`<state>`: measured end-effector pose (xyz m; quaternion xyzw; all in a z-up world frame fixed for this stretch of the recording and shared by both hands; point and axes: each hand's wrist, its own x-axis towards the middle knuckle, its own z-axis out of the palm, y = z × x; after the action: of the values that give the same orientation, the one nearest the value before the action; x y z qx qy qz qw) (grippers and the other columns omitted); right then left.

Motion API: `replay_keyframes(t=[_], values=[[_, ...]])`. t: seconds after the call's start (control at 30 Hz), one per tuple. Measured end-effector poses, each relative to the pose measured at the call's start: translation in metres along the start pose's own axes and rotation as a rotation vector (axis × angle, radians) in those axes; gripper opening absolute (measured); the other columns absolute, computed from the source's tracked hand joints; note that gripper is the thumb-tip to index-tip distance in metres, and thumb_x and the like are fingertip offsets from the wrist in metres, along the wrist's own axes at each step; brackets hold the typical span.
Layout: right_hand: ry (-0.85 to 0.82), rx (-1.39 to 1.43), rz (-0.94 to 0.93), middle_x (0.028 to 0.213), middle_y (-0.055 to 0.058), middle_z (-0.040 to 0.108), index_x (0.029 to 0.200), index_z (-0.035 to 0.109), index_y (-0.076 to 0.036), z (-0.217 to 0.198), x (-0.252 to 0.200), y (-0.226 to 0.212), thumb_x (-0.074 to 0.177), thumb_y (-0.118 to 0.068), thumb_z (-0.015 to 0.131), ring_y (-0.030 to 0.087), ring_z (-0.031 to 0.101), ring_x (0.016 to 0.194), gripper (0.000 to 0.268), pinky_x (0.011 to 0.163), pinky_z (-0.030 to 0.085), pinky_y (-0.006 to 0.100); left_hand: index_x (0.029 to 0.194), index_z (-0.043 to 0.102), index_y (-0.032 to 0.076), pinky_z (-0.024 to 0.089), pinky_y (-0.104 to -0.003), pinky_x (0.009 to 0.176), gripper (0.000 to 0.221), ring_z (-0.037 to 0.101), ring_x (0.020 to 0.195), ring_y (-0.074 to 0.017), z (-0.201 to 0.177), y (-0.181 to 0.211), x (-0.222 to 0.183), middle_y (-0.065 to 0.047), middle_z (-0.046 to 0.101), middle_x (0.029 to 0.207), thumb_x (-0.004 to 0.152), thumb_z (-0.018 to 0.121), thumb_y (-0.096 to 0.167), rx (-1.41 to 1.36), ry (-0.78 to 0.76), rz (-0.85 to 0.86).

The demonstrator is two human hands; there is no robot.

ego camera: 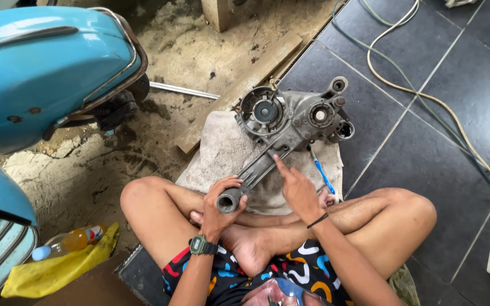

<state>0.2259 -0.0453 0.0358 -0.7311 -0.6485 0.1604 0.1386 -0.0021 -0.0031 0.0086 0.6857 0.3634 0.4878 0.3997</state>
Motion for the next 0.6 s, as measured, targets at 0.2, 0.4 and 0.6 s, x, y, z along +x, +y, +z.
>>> replay_keyframes(t=[0.2, 0.4, 0.6], values=[[-0.092, -0.016, -0.174, 0.081, 0.013, 0.062, 0.154, 0.043, -0.027, 0.018, -0.023, -0.021, 0.095, -0.008, 0.039, 0.038, 0.072, 0.076, 0.063, 0.065, 0.061, 0.046, 0.096, 0.071, 0.009, 0.052, -0.043, 0.095, 0.025, 0.073, 0.107, -0.0316, 0.001, -0.003, -0.002, -0.008, 0.079, 0.099, 0.078, 0.084, 0.02, -0.005, 0.006, -0.005], [-0.074, 0.012, -0.099, 0.083, 0.018, 0.064, 0.157, 0.038, -0.02, 0.004, -0.011, -0.011, 0.092, 0.003, 0.038, 0.042, 0.072, 0.079, 0.069, 0.066, 0.062, 0.049, 0.096, 0.071, 0.009, 0.052, -0.043, 0.095, 0.024, 0.073, 0.108, -0.0313, -0.001, 0.001, 0.0, -0.007, 0.079, 0.098, 0.078, 0.084, 0.02, -0.007, -0.001, -0.006], [-0.034, 0.056, -0.079, 0.078, 0.019, 0.062, 0.154, 0.043, -0.02, 0.014, -0.007, 0.001, 0.094, -0.002, 0.038, 0.044, 0.07, 0.074, 0.063, 0.064, 0.061, 0.052, 0.096, 0.072, 0.01, 0.052, -0.042, 0.095, 0.025, 0.074, 0.108, -0.0303, 0.0, -0.002, -0.001, -0.006, 0.079, 0.098, 0.077, 0.084, 0.021, 0.005, 0.019, 0.01]])
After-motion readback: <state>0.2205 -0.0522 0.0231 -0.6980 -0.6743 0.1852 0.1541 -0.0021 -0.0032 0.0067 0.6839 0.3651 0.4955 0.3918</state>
